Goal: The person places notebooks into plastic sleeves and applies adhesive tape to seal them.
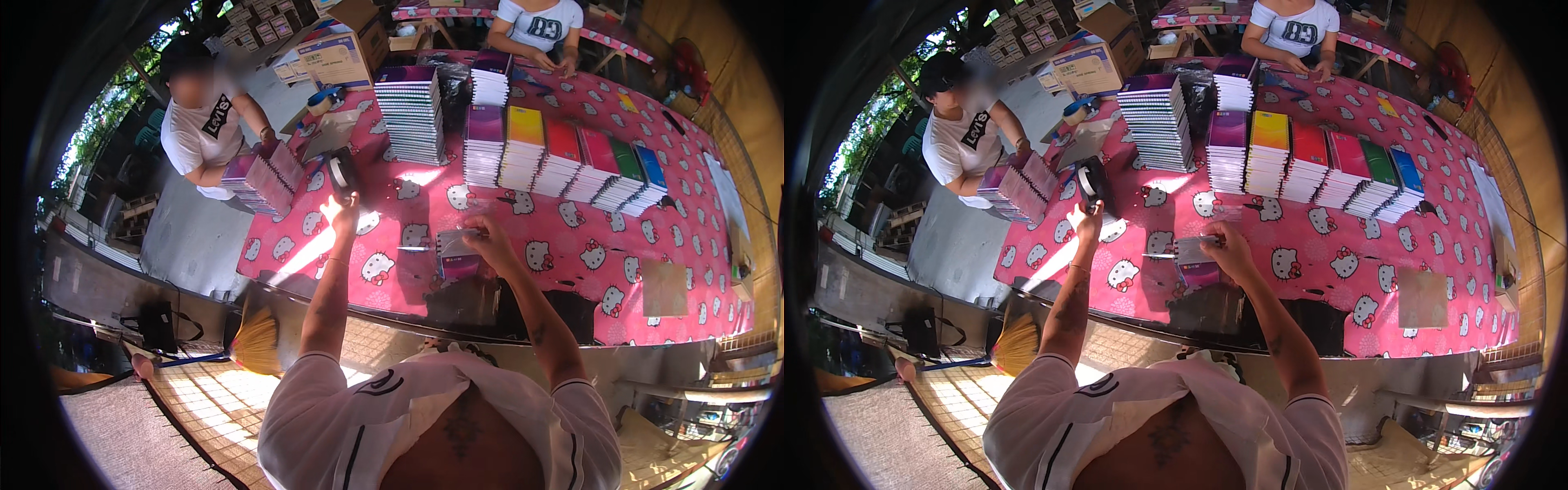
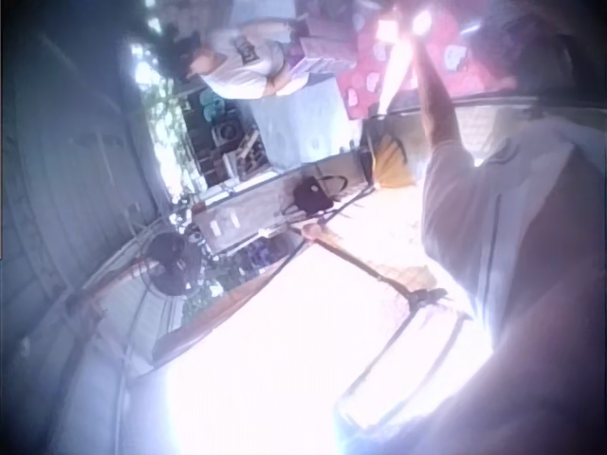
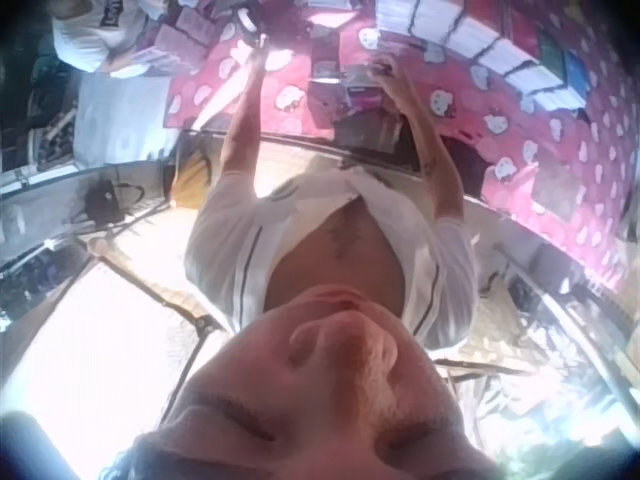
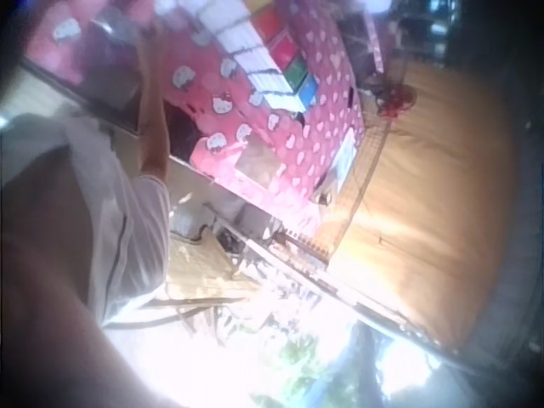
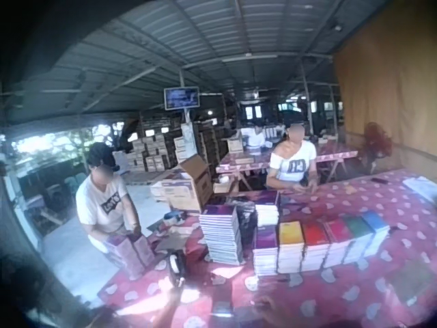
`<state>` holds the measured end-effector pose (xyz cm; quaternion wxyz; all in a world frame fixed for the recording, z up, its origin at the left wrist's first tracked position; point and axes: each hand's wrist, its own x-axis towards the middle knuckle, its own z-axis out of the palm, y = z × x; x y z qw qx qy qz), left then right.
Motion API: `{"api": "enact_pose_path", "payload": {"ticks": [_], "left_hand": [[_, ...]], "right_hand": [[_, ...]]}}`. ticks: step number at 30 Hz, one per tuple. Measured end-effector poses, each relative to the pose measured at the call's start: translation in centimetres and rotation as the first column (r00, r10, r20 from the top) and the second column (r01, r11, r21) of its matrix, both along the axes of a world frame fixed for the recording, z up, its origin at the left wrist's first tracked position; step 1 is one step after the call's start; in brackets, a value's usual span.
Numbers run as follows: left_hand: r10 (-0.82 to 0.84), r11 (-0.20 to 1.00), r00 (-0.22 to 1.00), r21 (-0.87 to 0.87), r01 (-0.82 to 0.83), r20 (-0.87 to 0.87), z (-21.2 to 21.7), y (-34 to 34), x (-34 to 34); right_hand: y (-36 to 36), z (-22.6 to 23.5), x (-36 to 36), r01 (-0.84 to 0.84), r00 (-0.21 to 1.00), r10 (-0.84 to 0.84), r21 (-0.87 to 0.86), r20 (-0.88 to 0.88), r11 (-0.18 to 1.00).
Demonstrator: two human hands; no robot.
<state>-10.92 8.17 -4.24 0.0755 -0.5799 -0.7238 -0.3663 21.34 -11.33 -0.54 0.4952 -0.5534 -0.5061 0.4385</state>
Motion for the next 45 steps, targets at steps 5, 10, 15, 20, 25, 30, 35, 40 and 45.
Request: {"api": "enact_pose_path", "payload": {"ticks": [5, 10, 15, 20, 25, 30, 35, 40, 45], "left_hand": [[-0.084, 0.902, 0.318, -0.063, 0.426, 0.944, -0.5, 3.5, -5.4], [-0.054, 0.993, -0.089, 0.063, 0.096, 0.995, -2.5, 0.5, 4.0], [-0.096, 0.978, 0.928, -0.139, 0.155, 0.359, -3.0, 0.1, -12.0], [-0.669, 0.723, 0.717, -0.393, 0.567, -0.195, 9.9, -3.3, 4.0], [-0.994, -0.067, 0.013, -0.679, 0.731, 0.112, 15.9, -7.6, 15.8], [-0.992, -0.042, 0.071, -0.808, 0.588, 0.104, 11.4, -1.5, 18.8], [-0.235, -0.376, 0.260, -0.334, 0.864, 0.937, 0.5, -2.3, 13.1], [-0.907, 0.183, 0.333, -0.469, 0.864, 0.259, 8.4, -9.0, 15.1], [-0.879, 0.403, 0.291, -0.261, 0.877, -0.378, 11.6, -15.8, 15.7]], "right_hand": [[0.2, -0.4, 0.1, 0.002, 0.999, 0.000, 0.052, -0.037, 0.999], [-0.1, -2.3, 2.6, 0.075, 0.996, -0.073, 0.044, -0.044, 0.996], [0.8, -0.3, -2.5, -0.055, 0.997, 0.061, 0.130, -0.039, 0.990], [-0.4, -1.3, 1.4, 0.124, 0.991, -0.126, 0.052, 0.051, 0.991], [-0.3, -0.5, 0.2, 0.126, 0.990, -0.128, 0.031, 0.064, 0.992], [-0.5, -0.7, 0.9, 0.063, 0.995, -0.064, -0.013, -0.074, 0.998], [-0.5, 0.1, -0.4, 0.057, 0.992, -0.052, 0.045, -0.114, 0.997], [-1.1, -2.7, -0.4, 0.224, 0.940, -0.164, 0.179, -0.301, 0.958], [-7.2, -9.4, -1.0, 0.441, 0.837, -0.476, -0.180, -0.271, 0.879]]}}
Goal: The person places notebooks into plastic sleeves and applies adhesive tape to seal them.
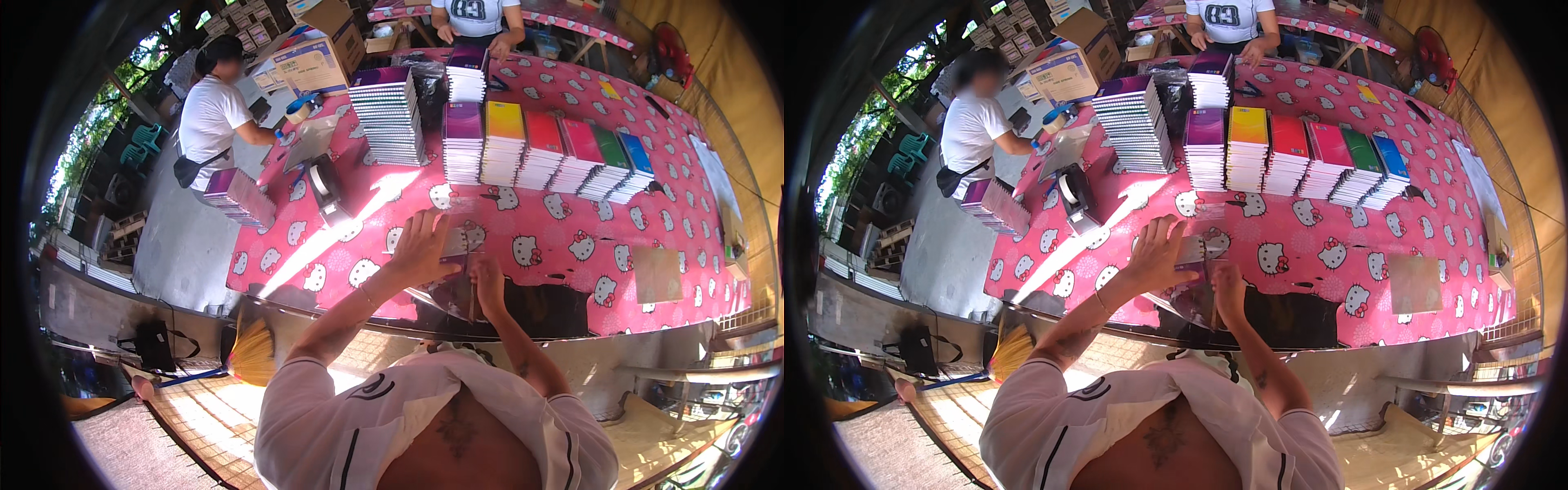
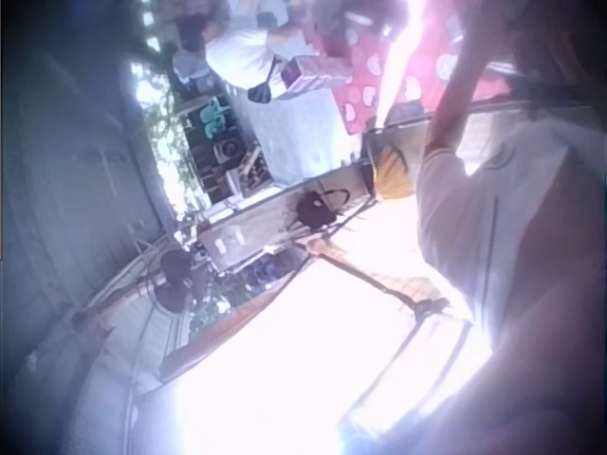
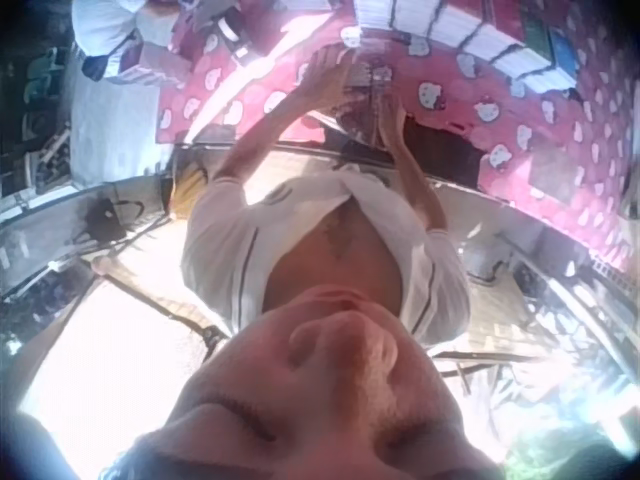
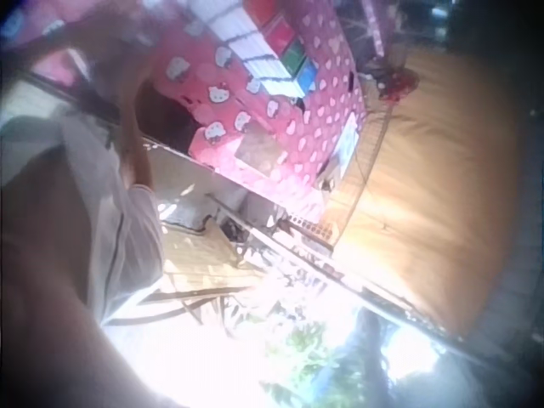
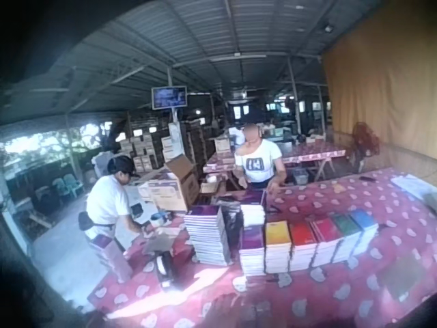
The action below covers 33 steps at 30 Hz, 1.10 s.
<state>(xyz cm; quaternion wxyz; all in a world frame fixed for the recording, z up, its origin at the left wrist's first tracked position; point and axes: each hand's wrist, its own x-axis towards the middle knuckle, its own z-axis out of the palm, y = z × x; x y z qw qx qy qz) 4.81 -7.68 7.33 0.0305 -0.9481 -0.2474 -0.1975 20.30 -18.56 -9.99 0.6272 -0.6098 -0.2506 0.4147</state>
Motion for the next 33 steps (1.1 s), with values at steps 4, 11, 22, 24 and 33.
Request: {"api": "enact_pose_path", "payload": {"ticks": [4, 11, 22, 24, 33], "left_hand": [[0.019, 0.950, 1.000, -0.311, -0.015, 0.010, -2.4, 1.9, -0.3], [0.415, 0.386, 0.811, -0.887, 0.253, 0.412, -8.1, -2.9, -4.8], [0.399, 0.666, 0.653, -0.693, 0.276, 0.643, -4.2, -1.1, -2.1], [0.593, 0.664, 0.544, -0.742, 0.087, 0.594, -3.4, 2.6, -4.6], [0.902, 0.400, 0.162, -0.916, 0.042, 0.401, -11.8, 18.5, -20.1]], "right_hand": [[-3.1, 3.6, -3.1, -0.620, 0.551, 0.436, -0.001, 0.711, 0.785], [0.8, 9.4, 0.8, -0.343, 0.858, 0.449, 0.372, -0.250, 0.863], [3.1, 11.6, 3.8, -0.380, 0.894, 0.307, 0.190, 0.326, 0.905], [2.1, 15.1, 3.0, -0.214, 0.773, -0.043, 0.324, 0.633, 0.922], [1.4, 18.4, -3.5, -0.414, 0.072, 0.024, 0.008, 0.997, 0.910]]}}
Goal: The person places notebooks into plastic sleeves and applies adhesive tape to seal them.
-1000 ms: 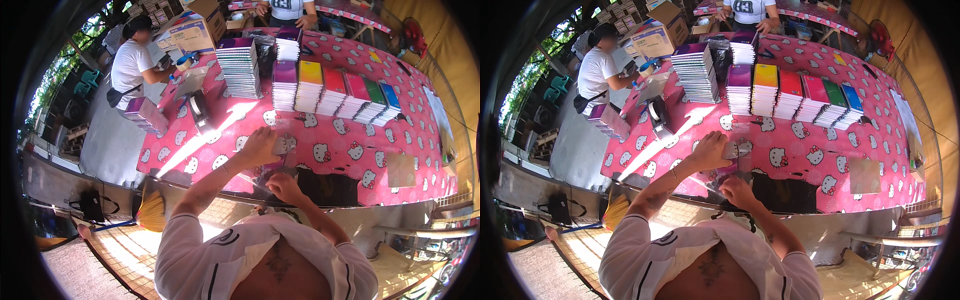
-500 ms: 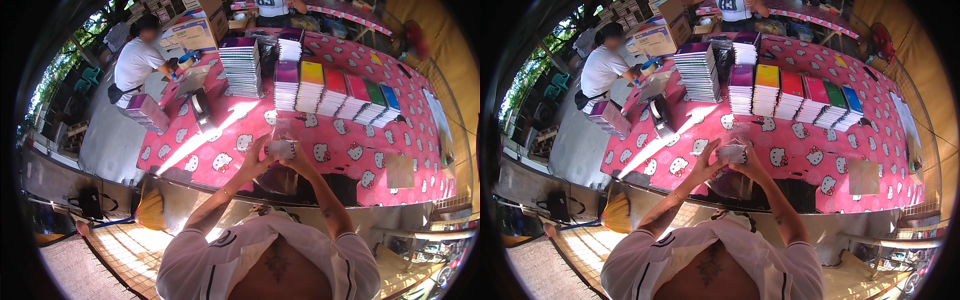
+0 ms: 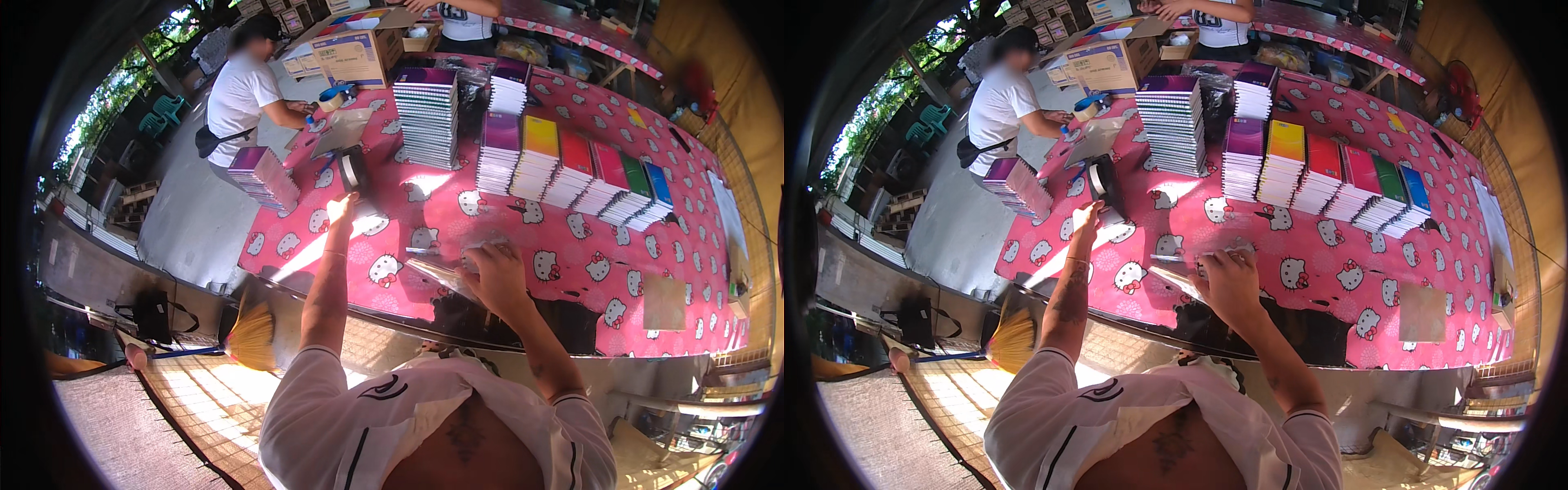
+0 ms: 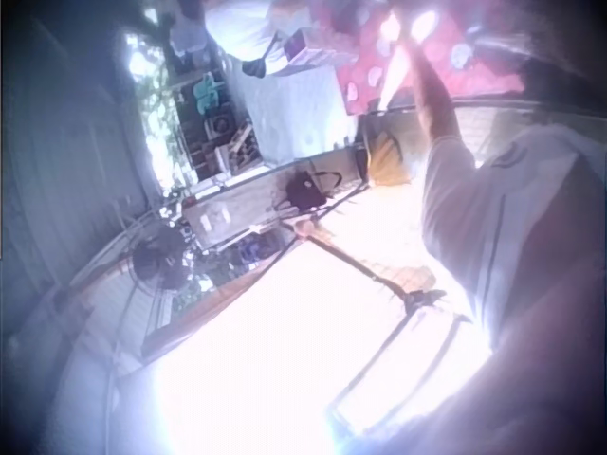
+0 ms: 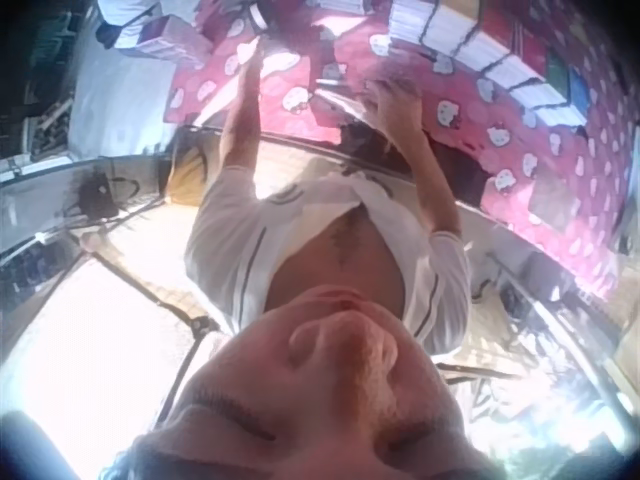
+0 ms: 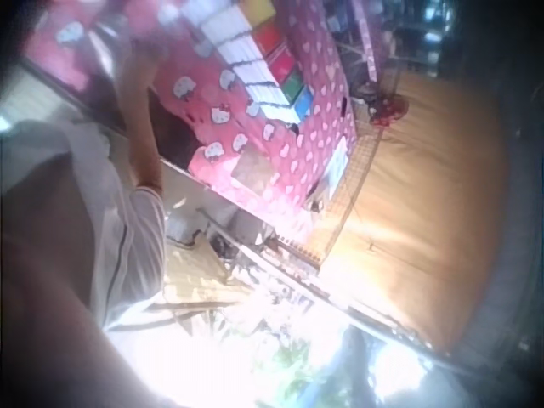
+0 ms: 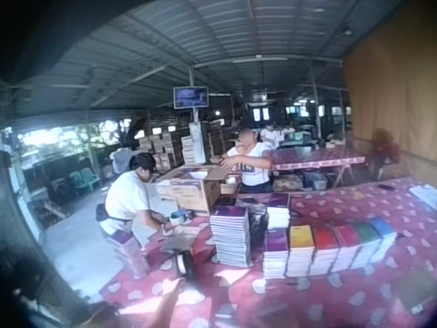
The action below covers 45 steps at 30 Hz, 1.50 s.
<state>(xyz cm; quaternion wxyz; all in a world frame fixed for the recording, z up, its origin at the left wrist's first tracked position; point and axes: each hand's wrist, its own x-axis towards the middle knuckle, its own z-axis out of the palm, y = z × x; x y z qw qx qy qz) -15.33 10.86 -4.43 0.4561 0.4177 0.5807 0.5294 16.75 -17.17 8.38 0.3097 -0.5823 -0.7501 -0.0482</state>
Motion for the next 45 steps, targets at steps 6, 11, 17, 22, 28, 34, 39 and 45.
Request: {"api": "enact_pose_path", "payload": {"ticks": [6, 11, 17, 22, 28, 34, 39, 45], "left_hand": [[0.170, 0.975, 0.859, -0.210, -0.075, 0.484, -3.8, -3.0, 4.2], [-0.178, 0.984, 0.393, -0.172, 0.052, -0.902, -0.4, -4.1, 1.0], [-0.869, 0.355, 0.415, 0.246, 0.902, -0.269, 10.8, -14.5, 11.6], [-0.637, 0.196, 0.368, 0.320, 0.927, -0.677, 12.1, -13.9, 14.5], [-0.530, 0.229, 0.405, 0.335, 0.914, -0.745, 12.1, -14.6, 14.6], [-0.428, 0.188, 0.406, 0.360, 0.914, -0.807, 10.4, -15.0, 19.1], [-0.356, 0.115, 0.404, 0.389, 0.914, -0.843, 8.2, -15.0, 20.9], [-0.832, 0.468, 0.526, 0.286, 0.836, -0.175, 9.0, -17.1, 22.9]], "right_hand": [[0.0, -0.3, -0.1, 0.043, 0.999, -0.045, -0.092, -0.022, 0.995], [0.0, -1.2, 0.1, 0.052, 0.999, -0.052, -0.026, 0.011, 0.998], [-0.2, -0.7, 0.0, 0.022, 0.998, -0.026, -0.066, -0.058, 0.998], [-0.3, 0.9, 0.6, -0.018, 1.000, 0.018, 0.004, 0.017, 1.000], [-1.5, -2.3, 9.1, 0.135, 0.522, -0.239, -0.197, -0.819, 0.971], [0.2, -9.6, 6.9, -0.280, 0.359, -0.192, -0.302, -0.913, 0.911], [0.8, -9.1, 6.4, -0.379, 0.464, -0.151, -0.349, -0.873, 0.857], [0.9, -8.0, 6.8, -0.484, 0.291, -0.082, -0.220, -0.953, 0.847]]}}
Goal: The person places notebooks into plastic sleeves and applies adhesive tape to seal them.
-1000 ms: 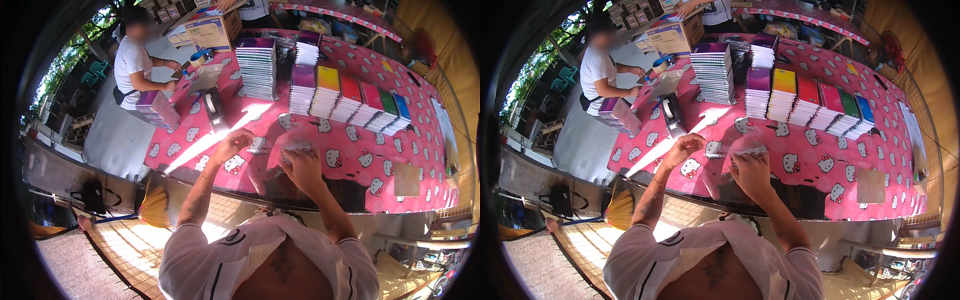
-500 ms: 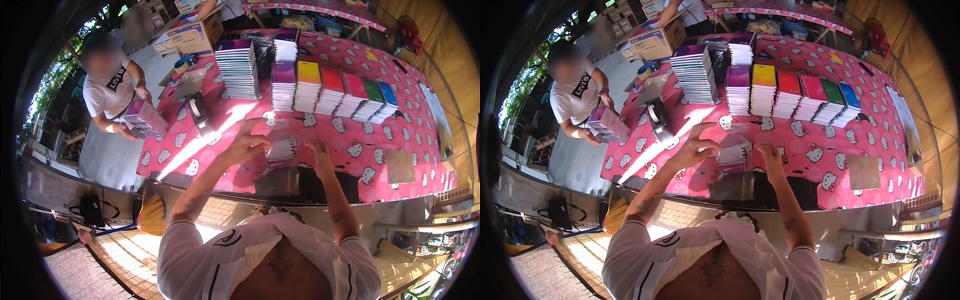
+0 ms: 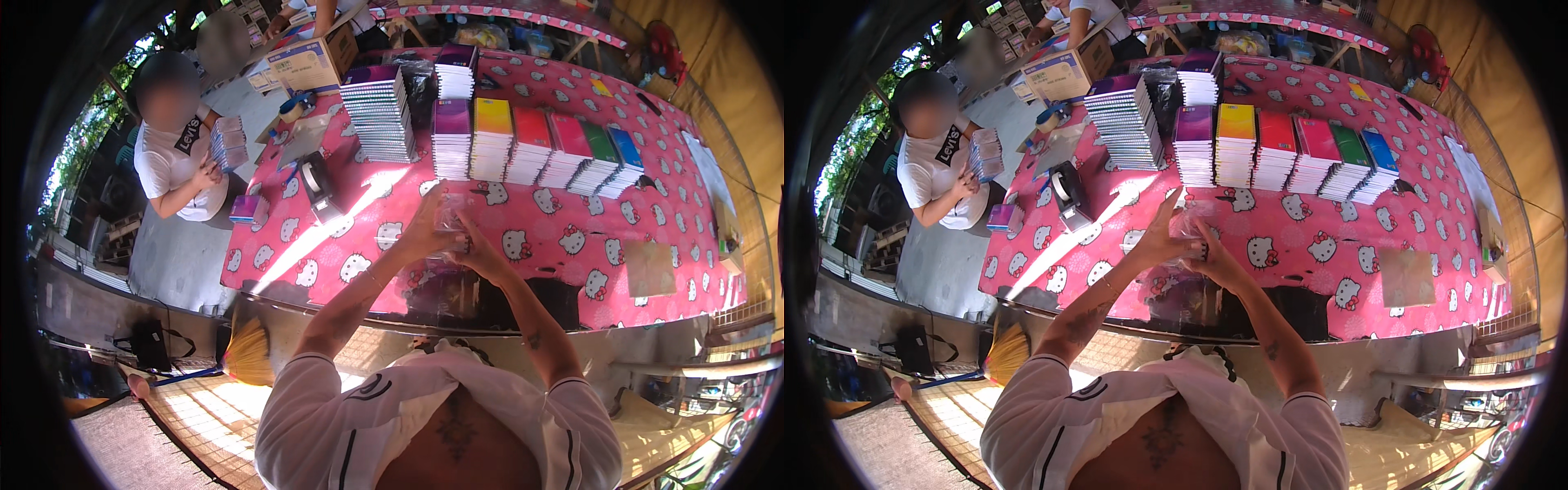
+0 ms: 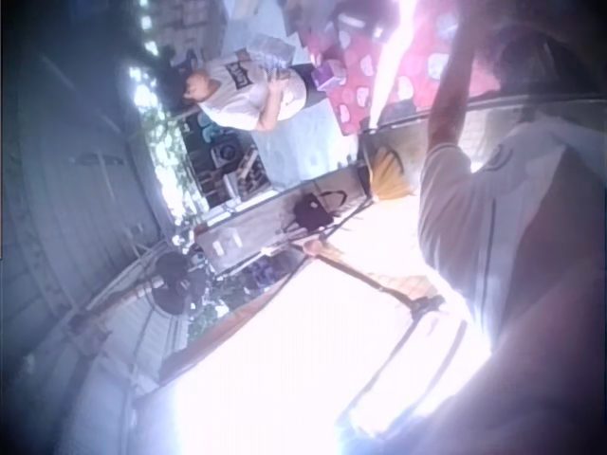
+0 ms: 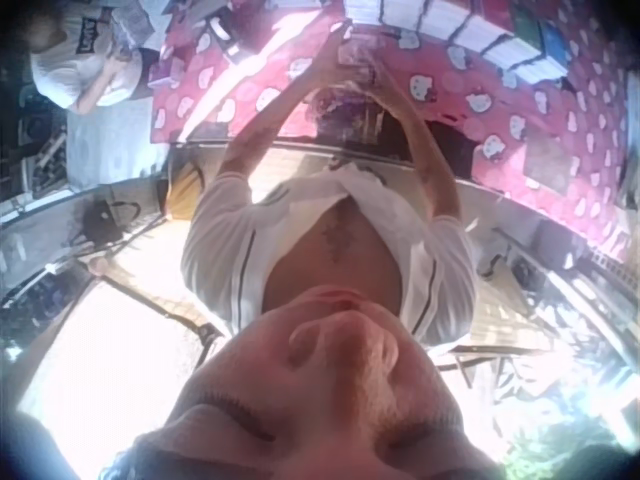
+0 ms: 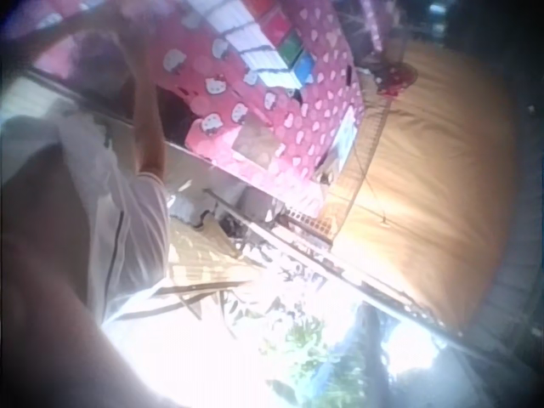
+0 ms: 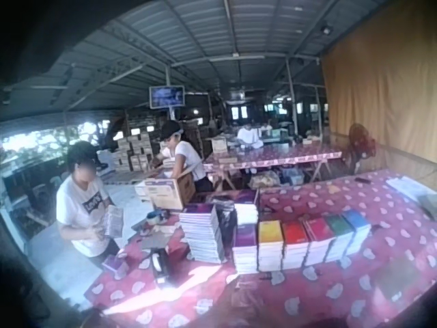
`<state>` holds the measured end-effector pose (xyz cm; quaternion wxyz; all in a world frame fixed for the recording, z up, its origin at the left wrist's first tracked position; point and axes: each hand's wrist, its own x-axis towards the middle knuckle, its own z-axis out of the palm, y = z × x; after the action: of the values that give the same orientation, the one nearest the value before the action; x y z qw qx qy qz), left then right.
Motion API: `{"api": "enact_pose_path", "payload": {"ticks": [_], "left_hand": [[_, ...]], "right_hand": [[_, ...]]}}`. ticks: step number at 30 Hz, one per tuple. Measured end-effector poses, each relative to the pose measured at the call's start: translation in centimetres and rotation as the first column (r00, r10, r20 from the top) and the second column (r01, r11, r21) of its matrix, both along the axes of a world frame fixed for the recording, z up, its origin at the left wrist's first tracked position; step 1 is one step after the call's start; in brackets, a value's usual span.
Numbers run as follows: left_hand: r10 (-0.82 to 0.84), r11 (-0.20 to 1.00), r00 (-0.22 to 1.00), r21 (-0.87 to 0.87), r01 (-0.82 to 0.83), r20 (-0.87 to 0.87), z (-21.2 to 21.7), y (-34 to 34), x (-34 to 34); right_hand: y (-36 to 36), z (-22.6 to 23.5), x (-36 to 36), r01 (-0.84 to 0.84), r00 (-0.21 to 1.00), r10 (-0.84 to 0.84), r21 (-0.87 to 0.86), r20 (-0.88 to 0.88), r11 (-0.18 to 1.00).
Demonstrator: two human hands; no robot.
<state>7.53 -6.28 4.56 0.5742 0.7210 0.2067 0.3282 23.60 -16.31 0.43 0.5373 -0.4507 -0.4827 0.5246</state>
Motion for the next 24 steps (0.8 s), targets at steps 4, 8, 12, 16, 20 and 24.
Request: {"api": "enact_pose_path", "payload": {"ticks": [4, 8, 12, 16, 20, 24], "left_hand": [[-0.127, 0.960, 0.976, -0.271, 0.076, -0.178, -3.6, 2.7, -4.4], [-0.249, 0.955, 0.957, -0.201, 0.217, -0.147, -4.2, 2.6, -4.7], [-0.072, 0.985, 0.996, -0.159, 0.064, -0.047, -4.4, 1.5, -4.1], [-0.109, 0.977, 0.975, -0.199, 0.070, -0.192, -3.1, 2.4, -2.5], [-0.204, 0.960, 0.939, -0.246, 0.136, -0.276, -4.2, 3.9, -2.4], [-0.226, 0.974, 0.905, -0.096, 0.205, -0.361, -4.0, 4.0, -2.7]], "right_hand": [[2.4, -1.6, 1.7, -0.115, 0.983, 0.097, -0.109, -0.157, 0.987], [1.6, -1.6, 2.0, -0.133, 0.989, 0.133, 0.008, -0.071, 0.991], [-0.2, 1.5, 0.7, -0.015, 1.000, 0.016, 0.067, -0.016, 0.998], [2.2, -1.8, 2.6, 0.086, 0.996, -0.087, -0.043, -0.006, 0.995], [3.3, -0.8, 2.1, 0.076, 0.906, -0.084, 0.037, 0.415, 0.996], [1.7, 0.1, 1.5, 0.114, 0.919, -0.229, 0.342, 0.320, 0.933]]}}
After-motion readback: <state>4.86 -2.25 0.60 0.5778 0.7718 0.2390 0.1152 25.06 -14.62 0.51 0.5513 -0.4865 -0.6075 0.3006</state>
